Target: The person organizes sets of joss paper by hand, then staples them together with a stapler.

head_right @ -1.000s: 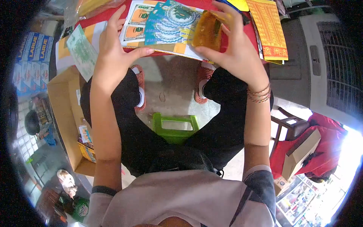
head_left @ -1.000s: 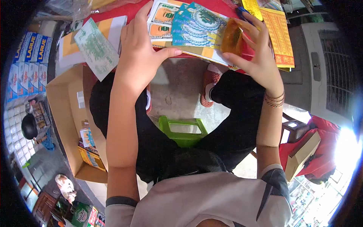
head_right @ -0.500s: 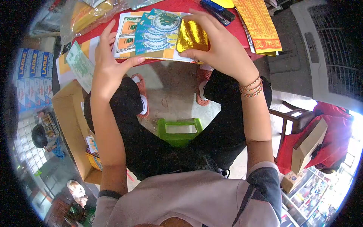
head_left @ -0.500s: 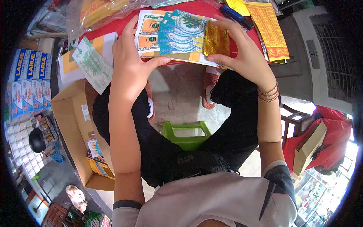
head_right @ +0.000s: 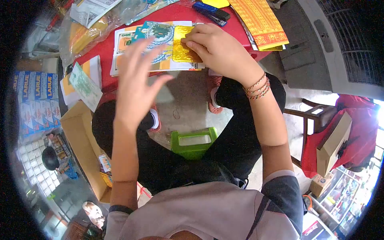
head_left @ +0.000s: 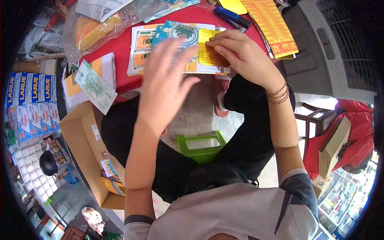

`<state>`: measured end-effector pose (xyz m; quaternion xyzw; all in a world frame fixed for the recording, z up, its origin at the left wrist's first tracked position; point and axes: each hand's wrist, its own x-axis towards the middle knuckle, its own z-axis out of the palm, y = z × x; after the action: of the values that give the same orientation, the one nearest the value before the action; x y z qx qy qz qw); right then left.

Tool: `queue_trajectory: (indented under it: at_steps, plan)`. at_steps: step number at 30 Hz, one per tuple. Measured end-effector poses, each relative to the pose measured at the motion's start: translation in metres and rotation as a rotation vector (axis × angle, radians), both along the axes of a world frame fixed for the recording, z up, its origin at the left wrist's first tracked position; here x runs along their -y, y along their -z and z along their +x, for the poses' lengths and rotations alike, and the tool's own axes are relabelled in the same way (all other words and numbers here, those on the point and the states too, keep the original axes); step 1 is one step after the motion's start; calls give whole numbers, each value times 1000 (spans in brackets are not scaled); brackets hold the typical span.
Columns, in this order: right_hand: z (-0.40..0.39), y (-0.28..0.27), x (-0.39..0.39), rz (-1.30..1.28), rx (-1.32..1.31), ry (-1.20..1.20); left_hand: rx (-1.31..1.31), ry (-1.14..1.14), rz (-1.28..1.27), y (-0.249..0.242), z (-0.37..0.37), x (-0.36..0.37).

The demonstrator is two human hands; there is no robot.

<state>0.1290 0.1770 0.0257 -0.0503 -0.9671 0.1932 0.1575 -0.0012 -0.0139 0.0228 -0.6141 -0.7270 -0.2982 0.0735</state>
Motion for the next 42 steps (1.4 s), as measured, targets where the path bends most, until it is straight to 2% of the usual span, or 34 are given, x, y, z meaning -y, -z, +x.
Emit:
queue_trajectory:
  at_steps: [4, 7, 9, 12, 14, 16, 17, 22, 24, 30, 34, 35, 36, 37, 38, 39, 41, 42]
  plan:
    - [-1, -1, -4, -100, -94, -22, -17, 57, -26, 17, 13, -22]
    - [5, -7, -5, -146, -28, 23, -74, 38, 33, 27, 7, -31]
    - [11, -6, -10, -213, 72, -12, -109, 32, 57, 31, 5, -35]
    - [23, -5, -8, -156, 61, -115, -125, 21, 106, 32, 4, -37]
    - [21, 3, -5, -163, 27, -127, -167, 12, 170, 31, 1, -37]
    - [13, 11, -1, -55, -140, -93, -178, -15, 190, 33, 2, -38]
    - [10, 11, 2, -90, -157, -63, -182, -33, 213, 33, 2, -38]
    - [-1, 15, 0, -70, -316, -71, -202, -51, 289, 23, 5, -35]
    - [-3, 10, 0, -136, -361, -98, -232, -12, 372, 18, 6, -32]
    - [-11, 7, 10, -21, -449, -52, -202, -51, 396, 8, 6, -25]
    - [-8, -4, 7, -87, -447, -6, -254, -136, 403, -24, -2, -7]
    - [-6, -4, 5, -321, -438, 89, -254, -198, 433, -33, -10, 1]
    - [-2, -5, 0, -554, -427, 185, -184, -195, 507, -37, -23, 10]
    - [8, -7, -13, -574, -213, 490, 23, -160, 651, -33, -37, 13]
    - [11, -7, -21, -725, -314, 424, 234, -122, 791, -27, -47, 11]
    - [11, -13, -20, -806, -393, 387, 235, -123, 805, -23, -48, 9]
    - [10, -19, -20, -878, -463, 339, 858, 99, 875, -18, -48, 6]
    - [10, -17, -23, -940, -529, 290, 859, 95, 887, -15, -46, 6]
